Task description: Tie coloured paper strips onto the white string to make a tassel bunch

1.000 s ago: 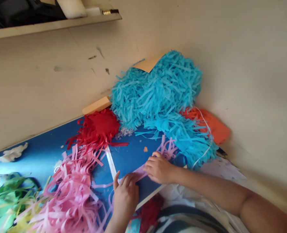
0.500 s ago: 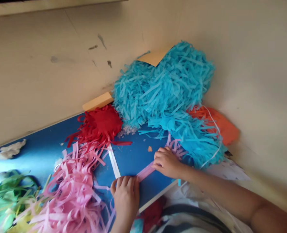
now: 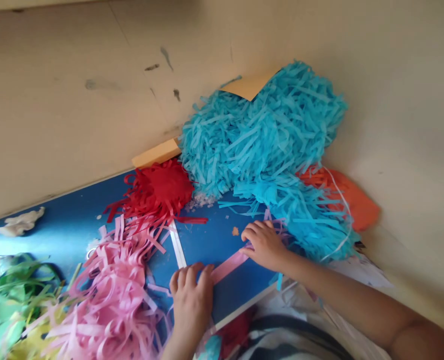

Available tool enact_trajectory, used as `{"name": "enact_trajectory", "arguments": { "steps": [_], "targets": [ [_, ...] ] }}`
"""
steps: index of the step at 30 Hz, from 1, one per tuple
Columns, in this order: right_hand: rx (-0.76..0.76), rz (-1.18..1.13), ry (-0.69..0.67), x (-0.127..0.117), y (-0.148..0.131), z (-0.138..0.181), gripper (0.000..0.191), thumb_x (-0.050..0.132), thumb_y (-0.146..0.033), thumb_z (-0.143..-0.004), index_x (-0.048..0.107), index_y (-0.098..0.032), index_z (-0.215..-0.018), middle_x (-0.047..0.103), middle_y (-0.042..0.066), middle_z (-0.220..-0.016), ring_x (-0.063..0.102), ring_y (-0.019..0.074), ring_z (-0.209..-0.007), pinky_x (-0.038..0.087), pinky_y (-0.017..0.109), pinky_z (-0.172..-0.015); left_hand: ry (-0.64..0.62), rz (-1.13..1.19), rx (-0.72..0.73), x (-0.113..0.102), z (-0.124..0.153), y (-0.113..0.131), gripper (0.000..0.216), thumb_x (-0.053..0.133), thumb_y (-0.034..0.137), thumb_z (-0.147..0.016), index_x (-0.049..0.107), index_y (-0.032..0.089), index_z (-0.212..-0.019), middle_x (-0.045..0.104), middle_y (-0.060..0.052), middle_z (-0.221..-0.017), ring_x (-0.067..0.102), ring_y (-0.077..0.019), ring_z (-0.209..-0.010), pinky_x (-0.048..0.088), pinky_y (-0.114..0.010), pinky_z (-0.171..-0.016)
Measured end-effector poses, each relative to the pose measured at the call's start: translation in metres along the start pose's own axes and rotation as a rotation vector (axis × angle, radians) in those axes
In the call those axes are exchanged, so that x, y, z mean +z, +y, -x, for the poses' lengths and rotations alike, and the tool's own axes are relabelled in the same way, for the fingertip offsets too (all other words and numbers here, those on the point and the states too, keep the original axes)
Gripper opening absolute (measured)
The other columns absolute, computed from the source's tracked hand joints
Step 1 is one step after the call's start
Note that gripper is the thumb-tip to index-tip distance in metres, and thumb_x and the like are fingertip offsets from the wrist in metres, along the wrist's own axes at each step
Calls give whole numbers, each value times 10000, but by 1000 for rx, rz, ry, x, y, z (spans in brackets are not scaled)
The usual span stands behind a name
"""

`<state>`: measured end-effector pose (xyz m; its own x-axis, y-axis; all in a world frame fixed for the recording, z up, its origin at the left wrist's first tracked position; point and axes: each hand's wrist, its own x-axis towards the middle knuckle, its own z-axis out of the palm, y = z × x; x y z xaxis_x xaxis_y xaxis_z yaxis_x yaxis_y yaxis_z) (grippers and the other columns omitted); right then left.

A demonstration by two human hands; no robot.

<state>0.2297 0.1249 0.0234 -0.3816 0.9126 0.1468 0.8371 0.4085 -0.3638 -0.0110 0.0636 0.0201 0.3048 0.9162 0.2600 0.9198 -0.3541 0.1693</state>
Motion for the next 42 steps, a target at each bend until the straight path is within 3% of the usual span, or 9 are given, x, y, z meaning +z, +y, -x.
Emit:
{"name": "enact_trajectory", "arguments": {
  "steps": [2, 5, 9, 16, 20, 23, 26, 33, 42],
  "targets": [
    [-228, 24, 12, -6, -3, 3, 71, 640, -276, -889, 632, -206, -885, 666, 30, -947, 518, 214, -964, 263, 410, -891, -23, 18, 136, -1, 1, 0, 268, 517, 108, -891, 694, 273, -1007, 720, -30, -1013, 584, -266, -974, 332, -456, -953],
    [-535, 80, -32, -4, -8, 8, 149, 539, -232, -946, 623, -187, -831, 660, 29, -846, 517, 202, -925, 248, 447, -943, -65, 51, 239, -2, -2, 5, 306, 484, 54, -874, 689, 235, -1011, 732, -18, -968, 597, -242, -977, 293, -457, -1024],
    [-629, 147, 15, 12, -4, 4, 246, 472, -132, -946, 602, -167, -741, 628, 18, -727, 496, 170, -785, 274, 424, -897, -74, 33, 186, -6, -12, 18, 137, 558, 194, -866, 690, 176, -900, 725, -61, -912, 607, -272, -974, 269, -516, -1061],
    [-475, 78, -37, 8, -10, -6, 142, 573, -232, -877, 623, -179, -755, 659, 36, -796, 506, 199, -842, 276, 416, -830, -43, -71, 107, -4, -17, 27, 146, 554, 112, -845, 673, 182, -797, 719, -44, -818, 629, -254, -887, 298, -521, -1022],
    [-514, 132, 13, 9, -23, 3, 132, 539, -255, -930, 632, -175, -879, 656, 52, -869, 490, 222, -903, 276, 416, -845, 13, -21, 78, 2, -6, 21, 186, 534, 130, -898, 690, 223, -857, 736, -13, -844, 634, -250, -902, 277, -525, -1020],
    [-522, 128, 72, 18, -13, 11, 241, 480, -142, -965, 626, -183, -777, 643, 16, -756, 481, 182, -816, 267, 389, -814, 39, 24, 42, 3, 6, 11, 231, 508, 137, -926, 706, 255, -913, 740, -1, -856, 636, -248, -925, 254, -524, -1029],
    [-423, 17, 92, 22, 6, 12, 243, 542, -224, -974, 677, -208, -773, 691, 4, -809, 499, 165, -844, 251, 377, -814, 87, 123, 36, 4, 14, -1, 244, 499, 190, -952, 725, 281, -934, 731, 6, -819, 644, -208, -849, 296, -471, -989],
    [-95, -212, -110, 10, 16, -2, 135, 765, -321, -806, 734, -240, -703, 684, -17, -801, 532, 154, -830, 264, 328, -756, 64, 225, -3, 4, 16, -22, 167, 584, 274, -920, 729, 271, -837, 729, 6, -805, 620, -199, -822, 356, -400, -885],
    [-6, -133, -220, 1, 5, -11, 184, 703, -259, -794, 657, -196, -627, 646, -4, -771, 521, 167, -829, 259, 329, -737, -60, 196, -78, 2, 6, -23, 175, 622, 332, -889, 696, 270, -743, 719, 21, -779, 612, -210, -836, 338, -407, -850]
  ]
}}
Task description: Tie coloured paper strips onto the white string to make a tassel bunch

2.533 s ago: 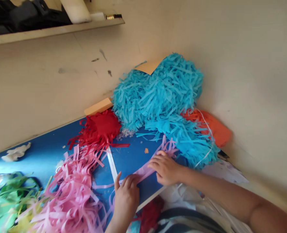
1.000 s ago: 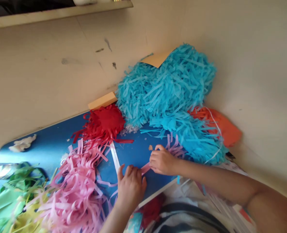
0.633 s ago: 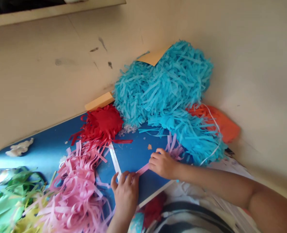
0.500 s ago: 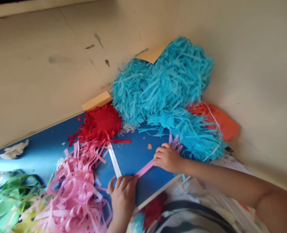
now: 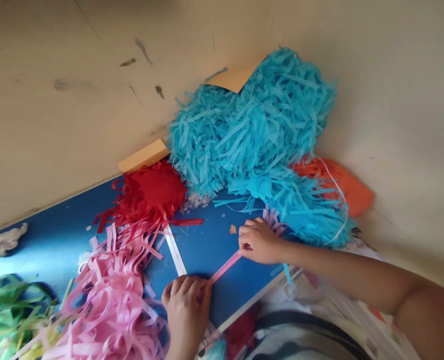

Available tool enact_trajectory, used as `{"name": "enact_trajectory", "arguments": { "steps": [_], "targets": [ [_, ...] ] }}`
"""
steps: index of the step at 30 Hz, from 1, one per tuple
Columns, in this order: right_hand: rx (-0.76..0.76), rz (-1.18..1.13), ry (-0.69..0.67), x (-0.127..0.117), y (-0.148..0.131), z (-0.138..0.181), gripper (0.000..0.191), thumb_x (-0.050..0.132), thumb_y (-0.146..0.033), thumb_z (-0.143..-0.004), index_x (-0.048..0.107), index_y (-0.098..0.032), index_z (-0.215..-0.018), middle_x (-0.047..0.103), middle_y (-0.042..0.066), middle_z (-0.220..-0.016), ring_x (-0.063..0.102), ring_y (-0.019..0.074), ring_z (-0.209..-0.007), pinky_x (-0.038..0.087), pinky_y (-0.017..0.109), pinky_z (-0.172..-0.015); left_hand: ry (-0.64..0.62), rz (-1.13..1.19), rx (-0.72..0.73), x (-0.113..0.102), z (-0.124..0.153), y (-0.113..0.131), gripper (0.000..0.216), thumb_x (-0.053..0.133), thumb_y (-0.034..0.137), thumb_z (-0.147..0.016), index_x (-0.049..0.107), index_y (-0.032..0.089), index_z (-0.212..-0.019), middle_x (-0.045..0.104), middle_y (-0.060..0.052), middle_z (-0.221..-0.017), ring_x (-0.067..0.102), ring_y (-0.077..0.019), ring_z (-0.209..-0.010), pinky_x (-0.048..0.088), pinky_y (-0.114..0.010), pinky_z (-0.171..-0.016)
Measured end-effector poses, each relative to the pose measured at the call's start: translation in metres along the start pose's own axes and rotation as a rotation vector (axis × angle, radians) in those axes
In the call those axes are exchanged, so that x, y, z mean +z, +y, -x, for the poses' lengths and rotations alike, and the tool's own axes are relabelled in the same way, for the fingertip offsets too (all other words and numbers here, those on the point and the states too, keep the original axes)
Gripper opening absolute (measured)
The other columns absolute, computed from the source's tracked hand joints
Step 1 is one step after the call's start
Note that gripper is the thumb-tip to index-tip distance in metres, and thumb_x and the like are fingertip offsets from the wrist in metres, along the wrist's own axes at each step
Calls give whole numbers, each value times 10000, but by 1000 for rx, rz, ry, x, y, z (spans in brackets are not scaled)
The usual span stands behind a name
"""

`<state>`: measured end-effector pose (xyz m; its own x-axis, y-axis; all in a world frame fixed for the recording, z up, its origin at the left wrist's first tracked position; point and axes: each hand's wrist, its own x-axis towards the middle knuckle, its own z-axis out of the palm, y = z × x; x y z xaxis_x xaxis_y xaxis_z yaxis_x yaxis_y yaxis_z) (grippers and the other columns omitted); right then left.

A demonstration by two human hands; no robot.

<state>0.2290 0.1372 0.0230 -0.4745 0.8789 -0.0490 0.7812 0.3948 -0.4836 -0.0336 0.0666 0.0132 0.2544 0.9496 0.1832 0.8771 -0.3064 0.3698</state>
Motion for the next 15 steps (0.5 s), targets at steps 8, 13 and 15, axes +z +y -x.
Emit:
{"name": "enact_trajectory", "arguments": {
  "steps": [8, 13, 15],
  "targets": [
    [-64, 144, 1, -9, -9, -4, 105, 698, -252, -811, 644, -192, -745, 677, 33, -885, 524, 203, -875, 276, 350, -739, -49, -184, 168, -9, -12, 9, 174, 556, 188, -899, 702, 282, -898, 700, -11, -849, 603, -236, -875, 338, -444, -890],
    [-561, 365, 120, 0, -21, 2, 183, 560, -162, -915, 647, -187, -756, 653, 37, -869, 488, 222, -902, 279, 449, -905, -48, -260, 314, -13, -14, 20, 419, 509, 27, -837, 708, 334, -1043, 723, -6, -916, 595, -270, -963, 308, -496, -957],
    [-657, 409, 146, 5, -24, 1, 228, 532, -153, -925, 639, -180, -726, 632, 31, -805, 478, 210, -833, 279, 476, -936, -59, -253, 318, -15, -17, 22, 421, 508, 22, -829, 712, 323, -1042, 729, -10, -940, 596, -274, -986, 304, -505, -970]
  ]
}}
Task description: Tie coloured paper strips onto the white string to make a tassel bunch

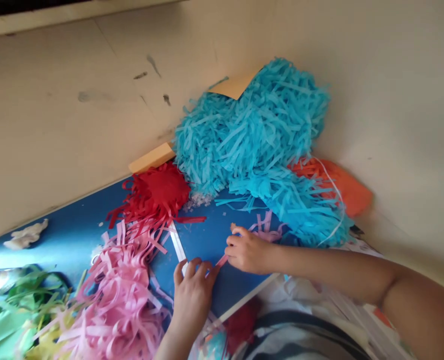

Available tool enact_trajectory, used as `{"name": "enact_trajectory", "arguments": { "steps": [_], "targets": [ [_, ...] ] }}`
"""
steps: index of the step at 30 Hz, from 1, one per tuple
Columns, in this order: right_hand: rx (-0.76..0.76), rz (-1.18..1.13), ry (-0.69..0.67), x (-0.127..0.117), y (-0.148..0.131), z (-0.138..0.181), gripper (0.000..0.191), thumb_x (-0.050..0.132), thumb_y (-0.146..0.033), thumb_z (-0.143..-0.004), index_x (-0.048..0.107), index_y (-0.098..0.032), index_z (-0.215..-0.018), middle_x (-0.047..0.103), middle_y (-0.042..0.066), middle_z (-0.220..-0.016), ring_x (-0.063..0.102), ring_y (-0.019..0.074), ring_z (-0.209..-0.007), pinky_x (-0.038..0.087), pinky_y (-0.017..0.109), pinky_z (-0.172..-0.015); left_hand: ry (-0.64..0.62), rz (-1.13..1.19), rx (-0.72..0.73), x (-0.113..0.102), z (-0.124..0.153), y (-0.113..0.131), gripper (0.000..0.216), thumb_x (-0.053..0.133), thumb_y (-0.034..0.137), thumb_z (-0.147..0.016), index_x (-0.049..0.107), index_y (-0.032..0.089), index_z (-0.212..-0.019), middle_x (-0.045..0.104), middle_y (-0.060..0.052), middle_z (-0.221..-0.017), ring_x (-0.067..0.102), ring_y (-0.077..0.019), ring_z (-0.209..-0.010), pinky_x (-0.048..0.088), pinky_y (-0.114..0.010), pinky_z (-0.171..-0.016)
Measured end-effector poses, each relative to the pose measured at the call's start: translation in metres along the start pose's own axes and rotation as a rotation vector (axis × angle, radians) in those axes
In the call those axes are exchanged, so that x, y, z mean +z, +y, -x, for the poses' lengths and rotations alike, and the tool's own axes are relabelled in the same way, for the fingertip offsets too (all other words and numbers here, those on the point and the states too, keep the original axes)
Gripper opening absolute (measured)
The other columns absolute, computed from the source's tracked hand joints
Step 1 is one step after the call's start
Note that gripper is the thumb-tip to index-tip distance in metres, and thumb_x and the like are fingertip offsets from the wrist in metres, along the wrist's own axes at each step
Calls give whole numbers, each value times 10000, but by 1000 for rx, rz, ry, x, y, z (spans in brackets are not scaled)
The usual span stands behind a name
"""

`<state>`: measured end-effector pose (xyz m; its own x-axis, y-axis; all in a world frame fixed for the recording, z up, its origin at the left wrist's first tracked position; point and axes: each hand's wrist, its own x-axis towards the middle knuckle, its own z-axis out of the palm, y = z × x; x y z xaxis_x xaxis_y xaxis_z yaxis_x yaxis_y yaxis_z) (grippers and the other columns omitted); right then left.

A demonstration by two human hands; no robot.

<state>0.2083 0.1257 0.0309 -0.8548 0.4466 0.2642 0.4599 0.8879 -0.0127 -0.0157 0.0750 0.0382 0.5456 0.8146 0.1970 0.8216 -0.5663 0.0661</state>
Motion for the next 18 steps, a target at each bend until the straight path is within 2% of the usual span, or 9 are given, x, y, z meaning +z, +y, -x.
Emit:
{"name": "enact_trajectory", "arguments": {
  "steps": [4, 9, 11, 15, 18],
  "targets": [
    [-31, 42, 41, 6, -1, -8, 268, 486, -153, -945, 653, -187, -737, 633, 41, -803, 477, 210, -813, 298, 496, -922, -18, 34, 13, -4, -8, 2, 340, 517, 52, -848, 727, 288, -973, 734, -18, -910, 610, -262, -983, 301, -506, -990],
    [-151, 60, 48, 14, 5, -17, 260, 503, -118, -906, 652, -173, -701, 629, 53, -761, 488, 213, -798, 304, 466, -889, 33, 73, -37, -3, -14, 11, 182, 551, 195, -907, 723, 233, -862, 731, -29, -847, 621, -251, -957, 296, -503, -1015],
    [-120, 46, 42, 16, 7, -19, 242, 500, -122, -902, 651, -167, -718, 631, 57, -763, 491, 215, -796, 307, 456, -876, 47, 51, -73, -1, -15, 14, 158, 569, 232, -910, 718, 225, -856, 727, -28, -840, 623, -252, -947, 302, -499, -1015],
    [14, -28, -44, 13, 6, -21, 167, 543, -216, -893, 654, -157, -783, 633, 65, -784, 492, 223, -837, 322, 436, -843, 78, 4, -115, 3, -14, 18, 192, 544, 165, -914, 706, 231, -833, 727, -17, -847, 622, -239, -929, 300, -488, -1014],
    [61, -15, -9, 10, -4, -20, 173, 515, -227, -930, 647, -158, -843, 633, 69, -877, 491, 229, -893, 318, 447, -887, 119, -14, -133, 7, -11, 18, 193, 552, 152, -904, 696, 229, -802, 726, -15, -842, 617, -226, -915, 287, -474, -1020]
  ]
}}
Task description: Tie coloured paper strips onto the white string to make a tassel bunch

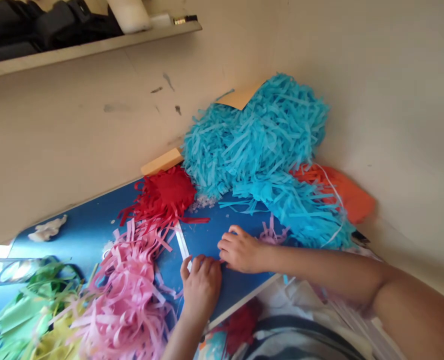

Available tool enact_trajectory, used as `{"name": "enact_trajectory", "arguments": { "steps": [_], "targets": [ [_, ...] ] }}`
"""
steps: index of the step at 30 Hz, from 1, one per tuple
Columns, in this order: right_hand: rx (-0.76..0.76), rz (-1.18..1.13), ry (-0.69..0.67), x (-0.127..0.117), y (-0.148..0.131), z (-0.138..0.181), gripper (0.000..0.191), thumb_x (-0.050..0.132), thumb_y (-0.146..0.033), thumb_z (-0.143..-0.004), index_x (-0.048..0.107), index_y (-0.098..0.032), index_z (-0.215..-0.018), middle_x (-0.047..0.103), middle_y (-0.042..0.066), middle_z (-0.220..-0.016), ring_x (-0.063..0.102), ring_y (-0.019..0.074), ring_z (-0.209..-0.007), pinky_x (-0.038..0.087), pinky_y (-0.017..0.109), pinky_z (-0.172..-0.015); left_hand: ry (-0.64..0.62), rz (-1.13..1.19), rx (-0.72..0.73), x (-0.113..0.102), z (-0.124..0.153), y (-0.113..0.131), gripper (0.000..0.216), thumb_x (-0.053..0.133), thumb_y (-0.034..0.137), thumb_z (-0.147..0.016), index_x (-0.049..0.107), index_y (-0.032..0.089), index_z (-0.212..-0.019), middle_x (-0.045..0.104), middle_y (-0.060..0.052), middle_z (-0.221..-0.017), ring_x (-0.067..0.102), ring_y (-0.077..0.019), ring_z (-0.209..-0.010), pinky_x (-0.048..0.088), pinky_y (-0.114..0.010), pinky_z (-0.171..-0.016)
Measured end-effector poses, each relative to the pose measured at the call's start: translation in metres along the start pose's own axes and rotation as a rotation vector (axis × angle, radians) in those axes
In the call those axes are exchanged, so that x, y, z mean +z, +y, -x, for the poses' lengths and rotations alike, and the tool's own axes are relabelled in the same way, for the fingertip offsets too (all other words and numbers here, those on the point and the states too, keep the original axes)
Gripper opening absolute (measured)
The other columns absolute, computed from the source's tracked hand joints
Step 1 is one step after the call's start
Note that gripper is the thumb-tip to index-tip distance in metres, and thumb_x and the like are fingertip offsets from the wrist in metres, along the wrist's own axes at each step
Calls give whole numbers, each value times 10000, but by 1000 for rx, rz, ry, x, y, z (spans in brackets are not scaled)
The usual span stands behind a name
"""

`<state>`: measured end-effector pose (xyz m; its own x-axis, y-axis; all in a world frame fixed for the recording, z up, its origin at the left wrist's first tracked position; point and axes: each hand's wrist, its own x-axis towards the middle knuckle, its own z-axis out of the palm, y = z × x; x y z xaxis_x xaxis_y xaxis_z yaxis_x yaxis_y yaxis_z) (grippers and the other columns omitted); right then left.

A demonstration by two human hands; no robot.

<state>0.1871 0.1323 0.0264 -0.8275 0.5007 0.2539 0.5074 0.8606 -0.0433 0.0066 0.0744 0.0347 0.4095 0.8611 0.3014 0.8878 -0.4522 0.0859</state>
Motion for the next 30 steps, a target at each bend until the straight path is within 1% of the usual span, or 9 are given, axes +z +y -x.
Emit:
{"name": "enact_trajectory", "arguments": {
  "steps": [3, 6, 8, 11, 15, 18, 25, 28, 30],
  "targets": [
    [7, 52, 108, 5, -9, 7, 245, 450, -170, -966, 637, -166, -807, 624, 48, -852, 486, 214, -877, 312, 439, -913, 70, -7, -21, 5, 6, -1, 197, 548, 167, -912, 685, 229, -786, 728, -8, -823, 616, -216, -904, 278, -459, -1016],
    [16, 74, 207, 13, -5, 22, 274, 452, -150, -972, 641, -178, -776, 632, 27, -812, 489, 202, -903, 309, 414, -899, 74, -9, -17, 10, 15, -5, 187, 533, 174, -926, 689, 244, -851, 737, 1, -841, 617, -219, -914, 283, -452, -992],
    [46, 67, 238, 15, 3, 34, 261, 470, -142, -975, 656, -188, -799, 657, 14, -831, 496, 189, -938, 296, 401, -900, 54, 3, -3, 12, 22, -7, 201, 517, 163, -930, 695, 254, -913, 742, -4, -866, 614, -229, -926, 292, -452, -972],
    [137, -44, 229, 14, 20, 49, 228, 526, -184, -976, 692, -219, -823, 699, -8, -888, 512, 172, -958, 284, 385, -889, 60, 54, -63, 12, 29, -12, 223, 501, 168, -938, 707, 252, -934, 742, -18, -865, 606, -244, -919, 313, -455, -938],
    [324, -348, 163, 13, 35, 55, 104, 730, -300, -857, 739, -267, -758, 711, -26, -920, 528, 179, -960, 315, 348, -848, 38, 185, -136, 13, 35, -20, 224, 503, 241, -947, 713, 254, -869, 713, -24, -835, 589, -224, -825, 368, -396, -823],
    [443, -459, 102, 10, 39, 53, 96, 823, -274, -753, 742, -241, -713, 693, -11, -896, 533, 185, -952, 338, 323, -828, -9, 249, -167, 16, 38, -26, 228, 498, 294, -951, 703, 252, -860, 685, -30, -840, 581, -211, -796, 378, -361, -763],
    [570, -450, -77, -7, 35, 37, 130, 734, -224, -794, 707, -203, -669, 657, 17, -893, 527, 195, -950, 322, 328, -797, -69, 182, -236, 16, 30, -23, 243, 502, 311, -948, 660, 224, -784, 673, -33, -799, 579, -217, -792, 348, -379, -775],
    [617, -404, -207, -16, 34, 26, 151, 678, -193, -786, 680, -190, -635, 649, 33, -876, 517, 204, -931, 302, 326, -755, -170, 102, -208, 10, 20, -22, 219, 542, 301, -924, 650, 221, -752, 654, -22, -756, 571, -217, -783, 337, -378, -762],
    [622, -386, -270, -23, 35, 20, 161, 654, -193, -788, 670, -187, -628, 646, 44, -868, 515, 206, -915, 292, 328, -744, -180, 56, -141, 5, 16, -22, 183, 550, 252, -917, 661, 220, -775, 664, -23, -785, 574, -219, -815, 342, -397, -814]
  ]
}}
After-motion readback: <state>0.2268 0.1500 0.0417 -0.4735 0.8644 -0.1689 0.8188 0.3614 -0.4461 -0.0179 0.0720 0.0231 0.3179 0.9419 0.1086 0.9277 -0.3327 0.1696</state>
